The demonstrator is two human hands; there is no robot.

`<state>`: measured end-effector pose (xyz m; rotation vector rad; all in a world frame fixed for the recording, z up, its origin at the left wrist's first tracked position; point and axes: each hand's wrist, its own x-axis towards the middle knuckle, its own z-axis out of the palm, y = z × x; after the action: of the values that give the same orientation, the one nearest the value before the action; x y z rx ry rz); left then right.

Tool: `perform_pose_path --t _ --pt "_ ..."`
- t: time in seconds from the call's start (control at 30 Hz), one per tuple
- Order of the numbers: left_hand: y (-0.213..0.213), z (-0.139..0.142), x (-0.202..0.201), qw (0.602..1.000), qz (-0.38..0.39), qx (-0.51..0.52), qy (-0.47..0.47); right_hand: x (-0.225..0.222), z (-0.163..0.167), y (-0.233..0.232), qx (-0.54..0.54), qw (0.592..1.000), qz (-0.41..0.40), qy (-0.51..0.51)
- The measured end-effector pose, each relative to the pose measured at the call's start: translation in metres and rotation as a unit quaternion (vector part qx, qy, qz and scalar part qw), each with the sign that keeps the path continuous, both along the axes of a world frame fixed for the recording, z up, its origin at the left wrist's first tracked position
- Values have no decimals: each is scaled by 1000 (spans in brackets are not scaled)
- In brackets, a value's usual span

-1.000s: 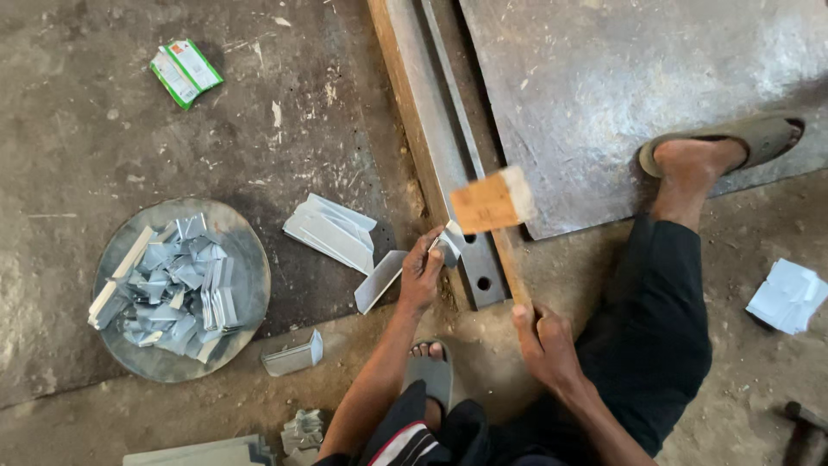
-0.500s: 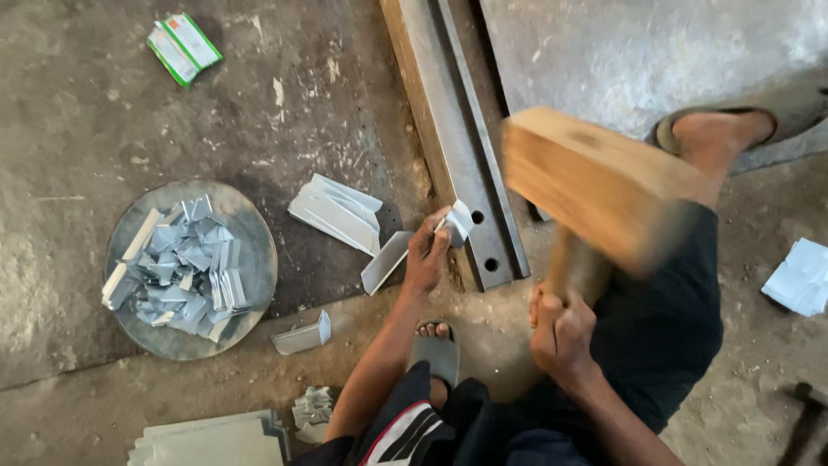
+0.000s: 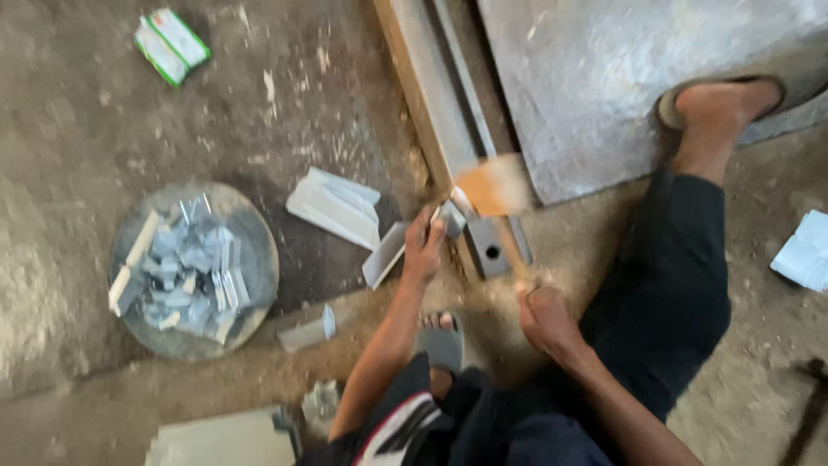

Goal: The person repeatedly places small metal pieces on a metal bar and strikes them with a wooden mallet to bend them. Finished pieces are set aside on the floor. The task is performed one at a time in a repetitive cycle.

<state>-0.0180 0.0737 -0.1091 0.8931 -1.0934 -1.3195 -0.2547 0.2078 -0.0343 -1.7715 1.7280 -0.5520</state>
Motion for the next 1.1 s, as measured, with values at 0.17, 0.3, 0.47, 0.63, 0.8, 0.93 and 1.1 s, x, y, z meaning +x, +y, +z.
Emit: perform_pose_path --t 0.17,0.3,0.47,0.63,0.8,0.93,1.1 --pt "-1 14 -1 1000 1 -15 -16 -5 -25 -1 -34 991 -93 -90" --pt "-1 27 -2 990 30 -67 -119 -9 -16 -2 62 976 -118 -172" --pt "0 32 -2 997 13 6 -81 -6 -4 -5 20 944 -150 -295" --pt "-2 30 -1 996 1 -61 -66 -9 -25 -7 216 880 -253 -340" --pt "-2 28 -1 999 0 -16 -52 -21 -51 -4 229 817 -236 -474" --pt "-1 27 -1 998 8 -42 -50 -25 -73 -19 225 814 -250 -474" --pt "0 28 0 996 18 -32 -76 -31 -85 -14 255 946 -106 -172"
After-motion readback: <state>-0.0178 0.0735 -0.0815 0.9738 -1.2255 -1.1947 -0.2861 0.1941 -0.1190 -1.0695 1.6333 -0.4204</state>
